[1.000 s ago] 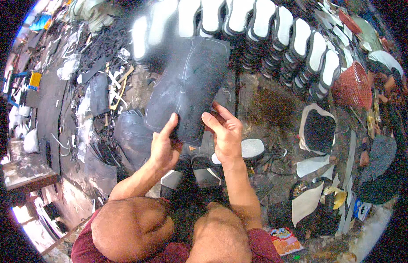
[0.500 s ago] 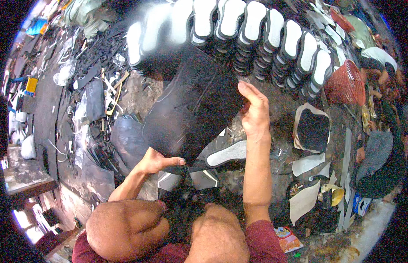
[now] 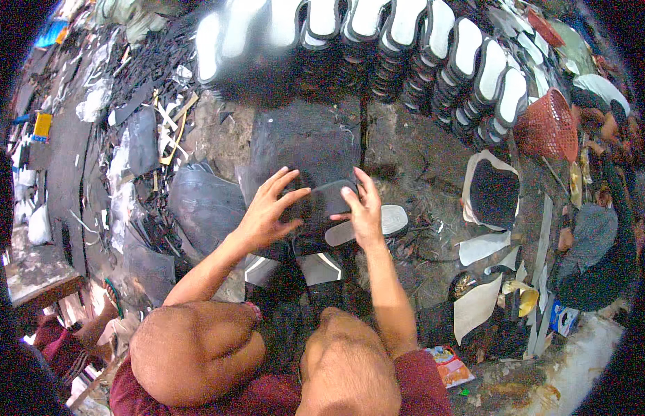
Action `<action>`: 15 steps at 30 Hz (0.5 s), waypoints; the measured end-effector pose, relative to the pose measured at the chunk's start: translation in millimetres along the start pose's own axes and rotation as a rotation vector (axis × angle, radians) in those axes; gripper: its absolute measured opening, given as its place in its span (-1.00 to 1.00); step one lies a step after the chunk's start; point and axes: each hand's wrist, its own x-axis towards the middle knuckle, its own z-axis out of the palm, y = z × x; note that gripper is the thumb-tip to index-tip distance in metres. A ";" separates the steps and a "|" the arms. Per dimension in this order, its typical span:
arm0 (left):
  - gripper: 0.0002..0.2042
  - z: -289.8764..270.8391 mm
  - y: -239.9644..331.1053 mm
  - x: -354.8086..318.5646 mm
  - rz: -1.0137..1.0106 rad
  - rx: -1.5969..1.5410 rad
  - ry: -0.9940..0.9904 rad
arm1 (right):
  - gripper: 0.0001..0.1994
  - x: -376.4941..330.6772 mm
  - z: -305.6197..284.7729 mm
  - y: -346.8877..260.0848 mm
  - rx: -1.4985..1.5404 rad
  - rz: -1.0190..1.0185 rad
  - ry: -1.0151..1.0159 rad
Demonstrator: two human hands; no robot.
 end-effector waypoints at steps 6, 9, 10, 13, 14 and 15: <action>-0.12 50.1 -46.2 -29.1 0.047 0.136 -0.303 | -0.20 -43.6 -89.9 28.0 -1.452 -0.447 -0.354; -0.20 56.6 -56.3 -26.2 -0.024 0.073 -0.275 | -0.35 -39.6 -94.2 29.6 -1.547 -0.537 -0.460; -0.20 51.4 -61.4 -16.7 0.028 0.073 -0.260 | -0.38 -32.7 -102.0 27.1 -1.504 -0.564 -0.475; -0.04 37.0 -71.2 -4.7 0.112 0.042 -0.280 | -0.59 -18.2 -105.6 -10.7 -1.281 -0.657 -0.450; 0.01 30.4 -69.4 -4.9 0.102 -0.023 -0.280 | -0.59 -17.5 -101.5 -31.6 -1.159 -0.604 -0.405; 0.06 25.7 -64.7 -1.9 0.096 -0.091 -0.279 | -0.60 -17.8 -96.9 -51.1 -1.041 -0.547 -0.357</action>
